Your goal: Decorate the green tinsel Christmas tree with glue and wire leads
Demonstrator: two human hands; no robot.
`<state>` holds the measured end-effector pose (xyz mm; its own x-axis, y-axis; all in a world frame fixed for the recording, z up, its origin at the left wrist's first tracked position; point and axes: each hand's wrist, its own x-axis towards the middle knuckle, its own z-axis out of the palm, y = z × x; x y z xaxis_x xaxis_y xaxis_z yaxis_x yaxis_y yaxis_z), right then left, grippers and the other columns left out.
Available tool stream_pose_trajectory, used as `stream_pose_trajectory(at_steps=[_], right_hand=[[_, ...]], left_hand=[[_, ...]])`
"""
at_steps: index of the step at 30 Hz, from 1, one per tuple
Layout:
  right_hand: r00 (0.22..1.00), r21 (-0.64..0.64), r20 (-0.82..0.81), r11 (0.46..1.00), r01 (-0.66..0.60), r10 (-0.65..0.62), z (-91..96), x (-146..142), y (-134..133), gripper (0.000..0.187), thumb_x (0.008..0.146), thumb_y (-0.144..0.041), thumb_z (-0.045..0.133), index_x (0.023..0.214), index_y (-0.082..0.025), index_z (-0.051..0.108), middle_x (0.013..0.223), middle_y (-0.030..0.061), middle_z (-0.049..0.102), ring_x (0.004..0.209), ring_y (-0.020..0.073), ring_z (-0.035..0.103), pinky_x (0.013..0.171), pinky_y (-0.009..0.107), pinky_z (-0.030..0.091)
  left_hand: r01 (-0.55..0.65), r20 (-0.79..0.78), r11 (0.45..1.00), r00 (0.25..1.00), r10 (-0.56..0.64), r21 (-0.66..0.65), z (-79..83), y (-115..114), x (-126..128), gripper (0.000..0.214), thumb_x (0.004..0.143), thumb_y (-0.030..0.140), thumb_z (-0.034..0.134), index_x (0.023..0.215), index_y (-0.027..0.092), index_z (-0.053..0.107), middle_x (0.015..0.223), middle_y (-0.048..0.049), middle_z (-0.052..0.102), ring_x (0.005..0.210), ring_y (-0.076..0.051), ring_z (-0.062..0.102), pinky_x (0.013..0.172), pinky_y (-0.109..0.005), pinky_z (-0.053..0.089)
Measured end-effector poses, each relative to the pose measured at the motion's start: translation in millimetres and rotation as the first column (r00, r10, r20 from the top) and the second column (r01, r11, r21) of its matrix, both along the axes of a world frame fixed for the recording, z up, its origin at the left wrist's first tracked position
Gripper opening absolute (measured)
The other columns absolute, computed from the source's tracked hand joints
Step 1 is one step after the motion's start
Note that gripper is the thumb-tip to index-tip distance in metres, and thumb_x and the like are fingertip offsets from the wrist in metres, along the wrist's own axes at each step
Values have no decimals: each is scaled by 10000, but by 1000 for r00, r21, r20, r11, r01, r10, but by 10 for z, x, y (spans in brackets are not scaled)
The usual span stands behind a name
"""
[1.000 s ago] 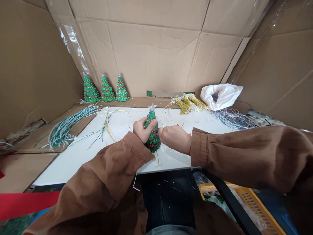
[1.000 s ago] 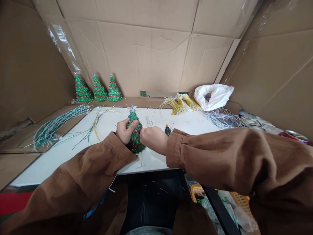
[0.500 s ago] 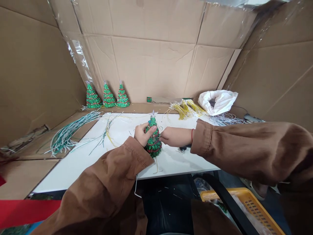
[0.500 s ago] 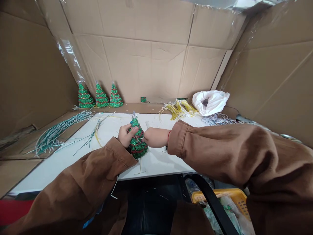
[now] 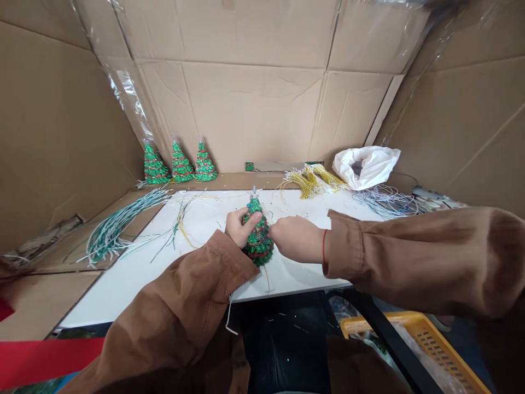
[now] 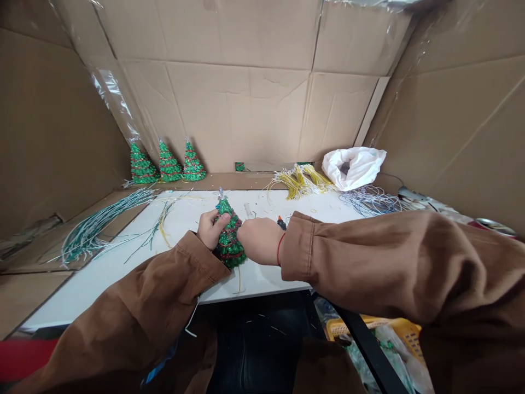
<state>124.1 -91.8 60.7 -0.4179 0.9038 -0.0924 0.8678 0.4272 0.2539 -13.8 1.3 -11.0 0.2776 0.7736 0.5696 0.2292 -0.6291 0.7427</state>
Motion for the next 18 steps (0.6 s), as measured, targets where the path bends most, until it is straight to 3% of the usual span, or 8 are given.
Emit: stream_pose_trajectory(at_steps=[4, 6, 10, 14, 18], right_hand=[[997, 13, -44, 998, 63, -63, 94, 104, -85, 306, 881, -180, 363, 854, -103, 658, 821, 194, 674, 767, 281, 674, 567, 325, 467], [998, 49, -41, 998, 50, -48, 115, 177, -160, 320, 897, -196, 342, 858, -100, 645, 805, 193, 671, 747, 284, 671, 569, 333, 462], [998, 78, -53, 997, 25, -21, 174, 262, -340, 286, 908, -210, 340, 864, -116, 607, 732, 150, 662, 681, 248, 664, 531, 289, 423], [999, 96, -39, 995, 6, -2, 259, 223, -477, 196, 856, -114, 383, 871, -132, 578, 680, 105, 657, 628, 212, 651, 500, 255, 377], [1000, 132, -16, 991, -20, 22, 253, 147, -488, 161, 811, -60, 421, 828, -123, 569, 643, 99, 656, 607, 198, 645, 472, 238, 334]], left_hand=[[56, 108, 995, 993, -46, -85, -10, 36, -24, 483, 684, 612, 570, 548, 148, 549, 505, -13, 528, 513, -134, 485, 502, -260, 385], [191, 231, 967, 961, -149, -170, 3, 13, -14, 502, 665, 633, 578, 604, 136, 594, 571, -49, 603, 540, -164, 547, 523, -286, 437], [491, 513, 847, 790, -335, -203, 63, -149, 49, 587, 699, 692, 475, 725, 131, 643, 700, -103, 667, 633, -223, 628, 602, -358, 511], [538, 620, 817, 718, -316, -207, 105, -302, 117, 567, 716, 692, 449, 728, 156, 636, 704, -93, 665, 664, -226, 639, 644, -367, 525], [533, 596, 819, 734, -325, -210, 75, -315, 127, 575, 696, 711, 440, 719, 169, 630, 706, -94, 667, 678, -230, 643, 662, -369, 528]])
